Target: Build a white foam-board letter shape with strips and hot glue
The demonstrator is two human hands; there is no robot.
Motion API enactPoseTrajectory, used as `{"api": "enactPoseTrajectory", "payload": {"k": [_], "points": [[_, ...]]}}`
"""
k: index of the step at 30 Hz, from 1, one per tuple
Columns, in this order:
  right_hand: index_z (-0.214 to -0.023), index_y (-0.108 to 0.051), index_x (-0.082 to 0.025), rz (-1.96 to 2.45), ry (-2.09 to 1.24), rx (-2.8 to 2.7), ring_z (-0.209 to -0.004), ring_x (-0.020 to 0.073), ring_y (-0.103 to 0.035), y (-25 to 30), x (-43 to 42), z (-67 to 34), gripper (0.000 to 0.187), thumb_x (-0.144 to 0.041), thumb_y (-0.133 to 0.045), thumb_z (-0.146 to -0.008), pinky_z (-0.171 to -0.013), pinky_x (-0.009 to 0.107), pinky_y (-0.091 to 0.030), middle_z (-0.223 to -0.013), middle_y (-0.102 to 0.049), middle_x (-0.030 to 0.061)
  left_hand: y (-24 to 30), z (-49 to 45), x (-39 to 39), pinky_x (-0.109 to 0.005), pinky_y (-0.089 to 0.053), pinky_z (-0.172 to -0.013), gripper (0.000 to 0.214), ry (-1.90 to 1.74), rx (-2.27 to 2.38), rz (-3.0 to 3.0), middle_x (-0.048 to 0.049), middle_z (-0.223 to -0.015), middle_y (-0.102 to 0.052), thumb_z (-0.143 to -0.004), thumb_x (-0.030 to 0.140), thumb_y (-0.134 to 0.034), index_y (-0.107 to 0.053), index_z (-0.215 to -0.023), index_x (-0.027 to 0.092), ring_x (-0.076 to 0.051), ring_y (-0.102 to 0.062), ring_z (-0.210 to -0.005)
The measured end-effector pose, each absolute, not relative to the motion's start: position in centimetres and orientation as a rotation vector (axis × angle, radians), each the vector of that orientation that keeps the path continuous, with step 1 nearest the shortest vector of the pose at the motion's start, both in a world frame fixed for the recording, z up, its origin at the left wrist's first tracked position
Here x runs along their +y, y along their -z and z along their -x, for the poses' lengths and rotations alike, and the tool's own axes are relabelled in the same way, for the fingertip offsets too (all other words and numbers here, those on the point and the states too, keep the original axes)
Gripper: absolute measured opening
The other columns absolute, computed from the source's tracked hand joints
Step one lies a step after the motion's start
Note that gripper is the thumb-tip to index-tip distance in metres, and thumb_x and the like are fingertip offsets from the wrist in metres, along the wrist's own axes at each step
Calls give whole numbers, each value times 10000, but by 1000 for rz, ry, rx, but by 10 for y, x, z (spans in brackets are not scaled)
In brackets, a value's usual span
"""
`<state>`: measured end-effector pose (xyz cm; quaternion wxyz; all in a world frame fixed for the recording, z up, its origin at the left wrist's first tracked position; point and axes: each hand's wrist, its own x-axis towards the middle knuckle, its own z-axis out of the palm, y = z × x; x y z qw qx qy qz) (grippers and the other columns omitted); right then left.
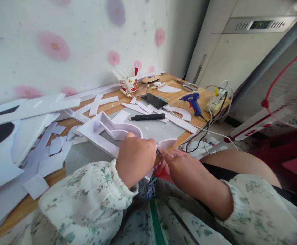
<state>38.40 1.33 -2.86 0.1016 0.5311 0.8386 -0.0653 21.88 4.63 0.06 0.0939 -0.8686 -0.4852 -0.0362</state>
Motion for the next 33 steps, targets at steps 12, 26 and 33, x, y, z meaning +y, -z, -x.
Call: {"api": "enactPoseTrajectory", "payload": {"k": [12,26,33], "points": [[-1439,-420,-375,-1356,83,2614,-914,242,-690,6,89,-420,553,-237,-470,-906,-660,292,-460,-1124,-714,49,-42,-185,64,-268,-356,-551,184,483,-1838,2708,23,-604,-677,-841,279,-558,-644,-697,205,-139,-566,-534],[-1467,-369,-263,-1484,85,2620,-1046,265,-626,29,117,-390,583,-276,-501,-899,-825,345,-469,-1242,-583,129,-44,-135,77,-235,-371,-618,150,463,-1793,2913,43,-700,-683,-857,237,-569,-678,-760,206,-110,-589,-653],[-1462,-376,-238,-1472,54,2658,-1054,277,-611,36,116,-393,580,-284,-509,-899,-839,374,-484,-1243,-580,129,-32,-139,80,-293,-373,-735,154,403,-1458,2933,32,-762,-713,-893,228,-571,-684,-792,202,-133,-619,-723]]}}
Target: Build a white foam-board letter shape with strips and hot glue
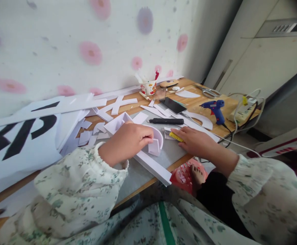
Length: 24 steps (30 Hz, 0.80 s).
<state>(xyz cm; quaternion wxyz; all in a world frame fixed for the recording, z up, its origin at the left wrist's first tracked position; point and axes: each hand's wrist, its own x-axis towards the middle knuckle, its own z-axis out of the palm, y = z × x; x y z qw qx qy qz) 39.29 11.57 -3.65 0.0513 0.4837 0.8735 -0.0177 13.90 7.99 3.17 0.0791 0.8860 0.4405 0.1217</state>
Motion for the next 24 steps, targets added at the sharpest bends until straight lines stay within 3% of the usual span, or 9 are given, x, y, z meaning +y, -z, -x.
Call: {"api": "enactPoseTrajectory", "payload": {"k": [7,24], "points": [[-1457,-380,-244,-1461,37,2695,-1105,270,-584,41,114,-396,561,-279,-498,-910,-896,374,-465,-1270,-577,123,-33,-142,75,-319,-363,-775,122,-358,1210,-2753,27,-861,-743,-894,217,-576,-682,-835,207,-144,-658,-809],[-1464,-392,-239,-1440,4,2709,-1064,278,-599,40,111,-395,562,-272,-499,-913,-883,384,-471,-1266,-587,134,-34,-140,75,-326,-339,-777,129,-373,1197,-2878,26,-815,-723,-907,185,-564,-664,-829,204,-158,-641,-785]]}}
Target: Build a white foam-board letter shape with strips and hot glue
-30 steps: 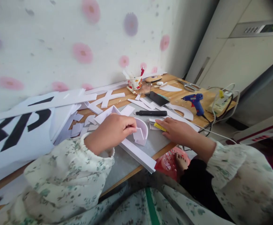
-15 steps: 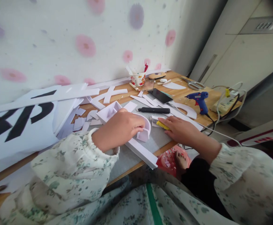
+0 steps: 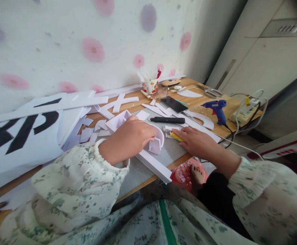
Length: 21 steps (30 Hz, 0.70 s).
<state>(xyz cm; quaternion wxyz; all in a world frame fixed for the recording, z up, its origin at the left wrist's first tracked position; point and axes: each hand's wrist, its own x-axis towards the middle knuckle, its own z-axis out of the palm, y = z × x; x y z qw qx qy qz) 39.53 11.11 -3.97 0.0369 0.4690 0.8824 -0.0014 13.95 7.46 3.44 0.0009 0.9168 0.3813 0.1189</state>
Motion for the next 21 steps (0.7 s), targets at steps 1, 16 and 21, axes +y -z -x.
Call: {"api": "enactPoseTrajectory", "payload": {"k": [1,16,21], "points": [[-1465,-392,-238,-1439,5,2710,-1062,278,-600,40,111,-395,559,-271,-494,-916,-885,384,-471,-1264,-587,132,-35,-140,74,-325,-338,-777,130,-377,1188,-2887,28,-804,-717,-906,180,-564,-662,-824,205,-156,-636,-777],[-1469,-392,-230,-1443,21,2720,-1090,286,-602,43,111,-397,558,-253,-483,-919,-914,419,-486,-1281,-584,144,-44,-141,65,-341,-348,-781,174,-499,1266,-2952,9,-755,-689,-906,157,-512,-651,-808,194,-172,-606,-764],[-1409,-480,-173,-1650,-166,2964,-1192,398,-509,35,100,-397,631,-393,-638,-839,-953,553,-441,-1348,-523,196,-47,-141,66,-275,-385,-632,146,-883,1517,-2355,19,-656,-665,-836,236,-594,-624,-705,178,-136,-580,-622]]}}
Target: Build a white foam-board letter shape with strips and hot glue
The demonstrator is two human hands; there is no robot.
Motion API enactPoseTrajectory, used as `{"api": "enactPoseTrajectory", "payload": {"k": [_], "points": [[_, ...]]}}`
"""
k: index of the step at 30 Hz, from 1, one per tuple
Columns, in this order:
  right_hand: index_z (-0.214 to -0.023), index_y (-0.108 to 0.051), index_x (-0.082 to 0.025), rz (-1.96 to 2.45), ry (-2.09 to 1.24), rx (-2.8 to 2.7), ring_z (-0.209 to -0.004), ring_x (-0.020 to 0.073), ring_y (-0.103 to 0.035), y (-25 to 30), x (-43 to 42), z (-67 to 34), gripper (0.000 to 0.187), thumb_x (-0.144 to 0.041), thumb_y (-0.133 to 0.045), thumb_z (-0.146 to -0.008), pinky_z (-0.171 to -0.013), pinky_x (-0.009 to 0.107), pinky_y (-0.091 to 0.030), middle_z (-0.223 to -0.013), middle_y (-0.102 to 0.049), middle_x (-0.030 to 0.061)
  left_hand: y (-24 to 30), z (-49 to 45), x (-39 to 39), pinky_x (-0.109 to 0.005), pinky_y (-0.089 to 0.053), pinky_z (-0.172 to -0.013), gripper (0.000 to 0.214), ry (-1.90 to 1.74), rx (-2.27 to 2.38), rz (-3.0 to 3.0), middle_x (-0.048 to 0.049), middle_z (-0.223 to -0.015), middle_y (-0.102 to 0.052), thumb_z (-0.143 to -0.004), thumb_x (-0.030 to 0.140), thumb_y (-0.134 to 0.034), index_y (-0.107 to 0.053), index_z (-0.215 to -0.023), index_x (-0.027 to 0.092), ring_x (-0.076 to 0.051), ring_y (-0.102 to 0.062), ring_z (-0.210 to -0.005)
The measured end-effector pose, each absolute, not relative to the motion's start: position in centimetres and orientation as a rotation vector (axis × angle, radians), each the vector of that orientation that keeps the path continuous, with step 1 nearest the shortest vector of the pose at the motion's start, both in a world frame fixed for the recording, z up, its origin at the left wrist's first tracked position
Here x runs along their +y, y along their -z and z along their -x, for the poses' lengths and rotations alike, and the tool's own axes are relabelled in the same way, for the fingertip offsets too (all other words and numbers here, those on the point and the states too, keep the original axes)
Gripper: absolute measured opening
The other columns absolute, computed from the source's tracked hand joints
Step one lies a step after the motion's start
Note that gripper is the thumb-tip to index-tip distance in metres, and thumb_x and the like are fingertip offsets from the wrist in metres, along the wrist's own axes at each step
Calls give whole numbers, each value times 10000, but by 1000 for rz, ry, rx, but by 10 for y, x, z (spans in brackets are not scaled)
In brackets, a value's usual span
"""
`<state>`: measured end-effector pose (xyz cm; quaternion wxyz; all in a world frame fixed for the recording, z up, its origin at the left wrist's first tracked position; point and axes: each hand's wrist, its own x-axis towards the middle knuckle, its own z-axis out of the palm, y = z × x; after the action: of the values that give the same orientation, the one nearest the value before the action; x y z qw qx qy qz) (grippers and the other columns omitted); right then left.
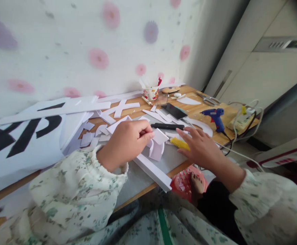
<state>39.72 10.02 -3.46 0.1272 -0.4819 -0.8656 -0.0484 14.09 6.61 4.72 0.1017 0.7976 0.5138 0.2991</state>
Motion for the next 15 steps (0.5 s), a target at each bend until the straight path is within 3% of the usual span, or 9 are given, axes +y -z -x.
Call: {"api": "enactPoseTrajectory", "payload": {"k": [2,4,6,9,12,15], "points": [[-1282,-581,-142,1184,-51,-2337,-1164,360,-535,26,91,-389,542,-448,-642,-839,-966,514,-448,-1270,-580,189,-45,-143,67,-254,-389,-581,183,-950,1500,-2077,25,-603,-640,-829,267,-587,-601,-670,177,-125,-561,-573],[-1065,-658,-152,990,-431,-2156,-982,258,-626,18,82,-377,363,-453,-605,-869,-863,389,-514,-1060,-666,136,-40,-146,68,-248,-412,-582,197,-973,1427,-1903,24,-595,-635,-832,290,-569,-593,-674,176,-122,-560,-567],[-862,-648,-176,961,-771,-1939,-755,186,-638,12,74,-363,280,-447,-582,-879,-689,300,-527,-811,-668,65,-35,-148,70,-246,-425,-582,201,-969,1356,-1810,21,-609,-641,-837,309,-555,-592,-692,175,-118,-553,-561],[-766,-603,-193,1022,-1091,-1602,-594,151,-606,6,72,-351,297,-481,-602,-839,-578,268,-503,-636,-623,7,-32,-147,74,-240,-416,-573,207,-838,1307,-1849,17,-624,-650,-831,311,-558,-602,-683,173,-118,-551,-566],[-763,-611,-189,1065,-1114,-1549,-540,135,-584,-1,78,-350,298,-485,-628,-801,-536,249,-476,-600,-626,-3,-37,-137,80,-241,-384,-593,156,-556,1342,-2102,13,-654,-674,-800,233,-575,-671,-692,176,-129,-583,-628],[-696,-630,-180,1156,-889,-1842,-479,100,-490,-9,85,-350,237,-399,-643,-786,-467,220,-368,-537,-580,-20,-41,-126,85,-252,-362,-615,168,-525,1499,-2301,7,-696,-699,-812,204,-560,-721,-766,191,-135,-596,-660]]}}
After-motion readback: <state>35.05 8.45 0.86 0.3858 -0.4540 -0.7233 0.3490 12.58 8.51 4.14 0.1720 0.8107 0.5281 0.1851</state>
